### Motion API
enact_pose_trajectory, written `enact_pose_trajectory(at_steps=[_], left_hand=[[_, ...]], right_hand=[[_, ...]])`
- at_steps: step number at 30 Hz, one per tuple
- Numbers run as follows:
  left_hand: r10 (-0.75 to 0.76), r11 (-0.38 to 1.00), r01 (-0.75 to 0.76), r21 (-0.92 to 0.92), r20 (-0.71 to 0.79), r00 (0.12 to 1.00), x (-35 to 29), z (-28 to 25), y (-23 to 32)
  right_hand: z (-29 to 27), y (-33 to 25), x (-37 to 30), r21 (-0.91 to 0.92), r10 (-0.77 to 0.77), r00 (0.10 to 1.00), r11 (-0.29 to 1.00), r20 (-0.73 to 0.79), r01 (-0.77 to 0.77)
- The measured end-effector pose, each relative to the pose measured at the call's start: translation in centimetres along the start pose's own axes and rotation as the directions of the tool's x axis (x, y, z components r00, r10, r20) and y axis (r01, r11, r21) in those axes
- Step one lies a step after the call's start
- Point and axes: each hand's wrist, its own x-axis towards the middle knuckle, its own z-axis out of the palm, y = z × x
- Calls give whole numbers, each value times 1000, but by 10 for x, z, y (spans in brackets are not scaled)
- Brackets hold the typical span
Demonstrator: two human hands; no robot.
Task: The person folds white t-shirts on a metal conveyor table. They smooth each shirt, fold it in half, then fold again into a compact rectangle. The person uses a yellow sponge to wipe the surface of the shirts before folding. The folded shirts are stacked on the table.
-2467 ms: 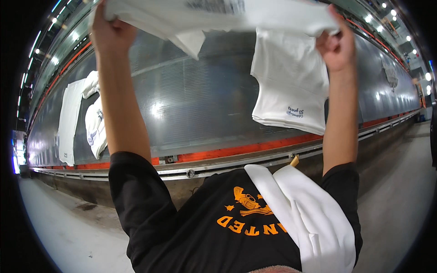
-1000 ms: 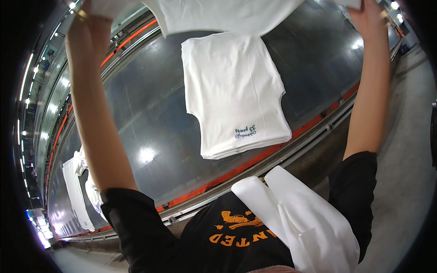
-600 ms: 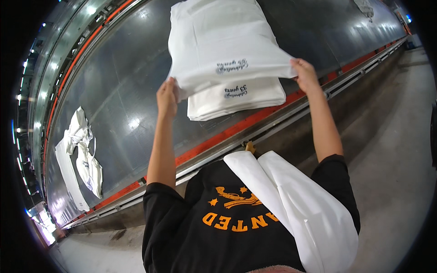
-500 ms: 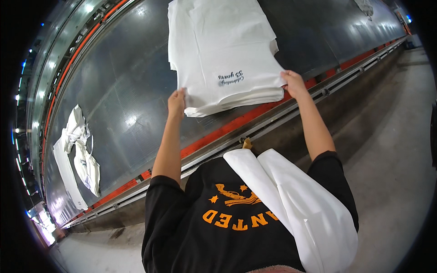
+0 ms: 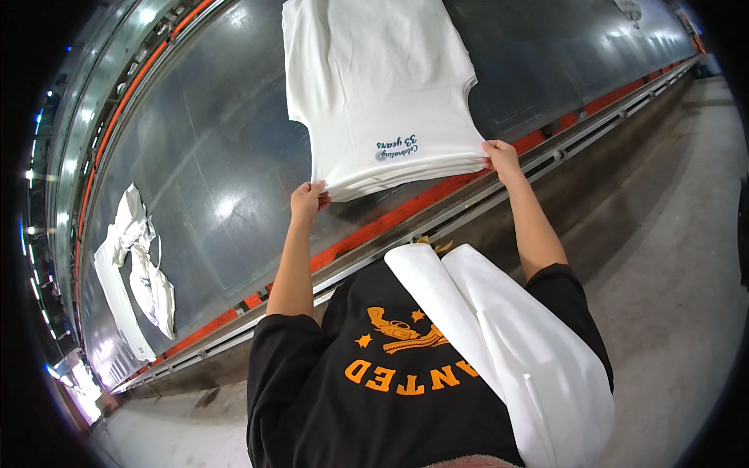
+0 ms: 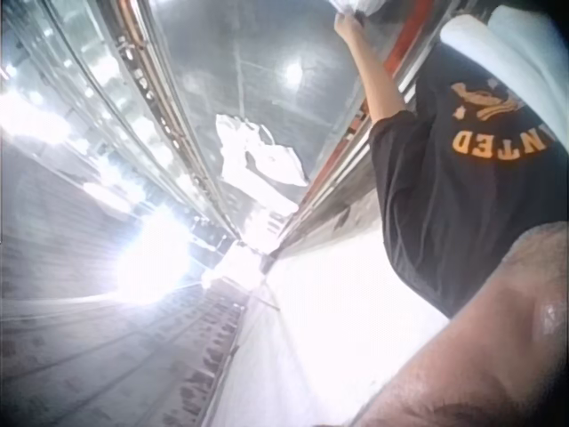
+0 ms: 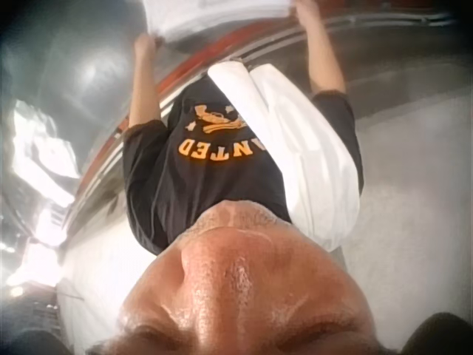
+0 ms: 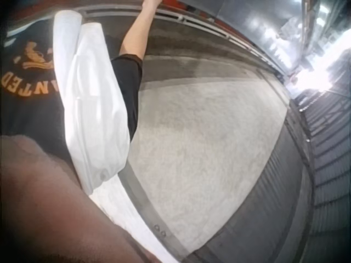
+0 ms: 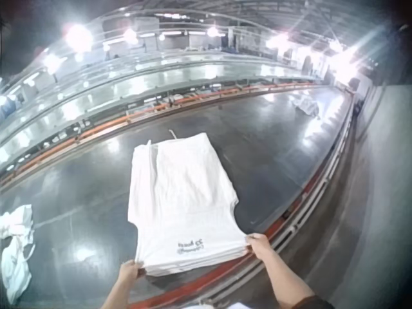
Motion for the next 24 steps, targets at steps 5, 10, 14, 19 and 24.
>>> enact_pose_trajectory(at_steps=[5, 10, 14, 19, 24], left_hand=[[409, 784, -202, 587, -245, 879, -6, 7, -5], [379, 808, -143, 572, -318, 869, 6, 23, 0], [380, 777, -132, 615, -291, 878, 10, 23, 1], [729, 616, -311, 724, -375, 572, -12, 33, -7], [-342, 910, 397, -120, 326, 881, -46, 54, -26]], right_hand=[[19, 11, 5, -526, -303, 940, 831, -157, 180], [22, 25, 20, -349, -97, 991, 936, -98, 57], [34, 1, 8, 115, 140, 981, 981, 132, -155], [29, -7, 8, 466, 307, 919, 794, 248, -391], [47, -52, -21, 544, 247, 930, 758, 271, -360]])
